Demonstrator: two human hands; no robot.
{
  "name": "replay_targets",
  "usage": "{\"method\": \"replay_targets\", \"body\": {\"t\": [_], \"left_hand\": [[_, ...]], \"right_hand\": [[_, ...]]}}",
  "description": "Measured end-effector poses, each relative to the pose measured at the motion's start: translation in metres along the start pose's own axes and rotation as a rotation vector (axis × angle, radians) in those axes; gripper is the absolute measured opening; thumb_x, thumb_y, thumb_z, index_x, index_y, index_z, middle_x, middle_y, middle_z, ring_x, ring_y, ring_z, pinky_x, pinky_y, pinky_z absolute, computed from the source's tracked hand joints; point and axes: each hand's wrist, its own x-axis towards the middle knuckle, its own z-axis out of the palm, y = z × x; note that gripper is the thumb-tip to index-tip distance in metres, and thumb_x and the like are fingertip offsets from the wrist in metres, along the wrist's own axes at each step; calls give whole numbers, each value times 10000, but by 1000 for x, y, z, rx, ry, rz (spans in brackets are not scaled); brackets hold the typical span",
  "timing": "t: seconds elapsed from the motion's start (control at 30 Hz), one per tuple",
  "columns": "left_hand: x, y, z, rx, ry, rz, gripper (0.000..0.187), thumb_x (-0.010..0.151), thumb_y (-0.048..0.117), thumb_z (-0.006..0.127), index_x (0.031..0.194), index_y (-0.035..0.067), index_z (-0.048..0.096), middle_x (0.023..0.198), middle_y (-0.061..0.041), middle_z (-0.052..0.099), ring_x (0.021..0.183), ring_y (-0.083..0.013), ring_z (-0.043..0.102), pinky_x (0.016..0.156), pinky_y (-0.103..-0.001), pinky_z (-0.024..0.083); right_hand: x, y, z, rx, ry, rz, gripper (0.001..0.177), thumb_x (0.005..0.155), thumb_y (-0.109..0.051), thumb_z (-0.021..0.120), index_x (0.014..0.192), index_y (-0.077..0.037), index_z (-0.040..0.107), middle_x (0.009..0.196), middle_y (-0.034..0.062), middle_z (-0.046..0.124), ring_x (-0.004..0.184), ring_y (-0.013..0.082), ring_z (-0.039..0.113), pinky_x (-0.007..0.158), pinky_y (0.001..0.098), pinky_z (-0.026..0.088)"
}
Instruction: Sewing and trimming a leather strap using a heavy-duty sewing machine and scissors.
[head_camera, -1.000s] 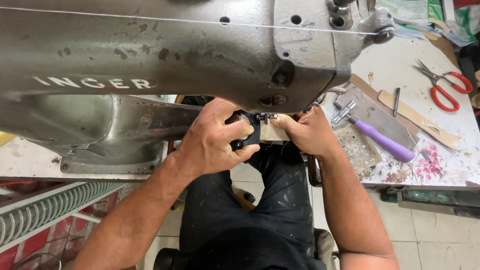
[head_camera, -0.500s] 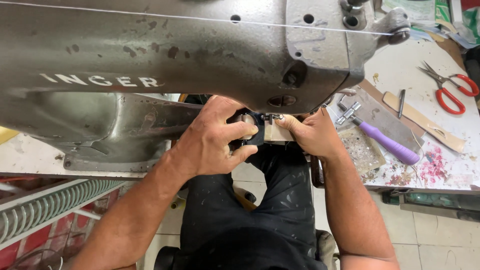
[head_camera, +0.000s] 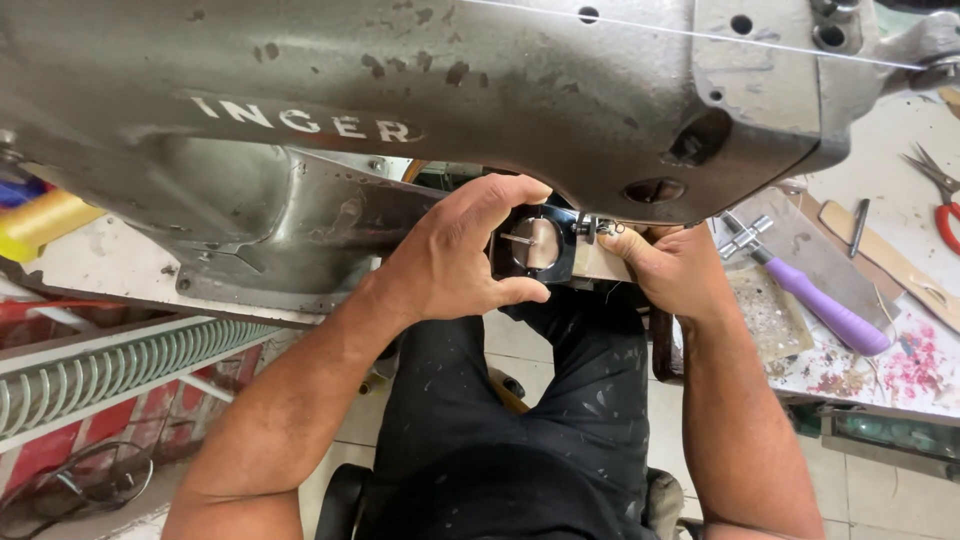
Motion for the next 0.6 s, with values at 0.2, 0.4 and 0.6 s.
{"method": "replay_targets", "body": {"t": [0.2, 0.4, 0.6], "left_hand": [[-2, -1, 1, 24, 1, -18, 922, 673, 360, 996, 1419, 103, 518, 1229, -181, 656, 1243, -432, 628, 1178, -572, 401], [-2, -1, 2, 19, -3, -8, 889, 696, 370, 988, 1413, 117, 527, 1246, -175, 645, 1239, -431, 631, 1174, -584, 402], [-1, -6, 11, 84, -11, 36, 775, 716, 369, 969, 1344, 126, 586, 1245, -145, 648, 1237, -397, 640, 1170, -560, 409]], "right_hand": [[-1, -3, 3, 26, 14, 19, 59, 936, -24, 770, 945, 27, 743, 862, 117, 717, 892, 145, 621, 890, 387, 557], [-3, 0, 2, 26, 4, 24, 82, 939, -39, 780, 897, 17, 739, 798, 102, 696, 827, 151, 623, 850, 376, 557], [-1, -7, -1, 46, 29, 39, 80, 942, -25, 770, 899, 30, 731, 809, 101, 700, 833, 140, 607, 841, 363, 562]]}}
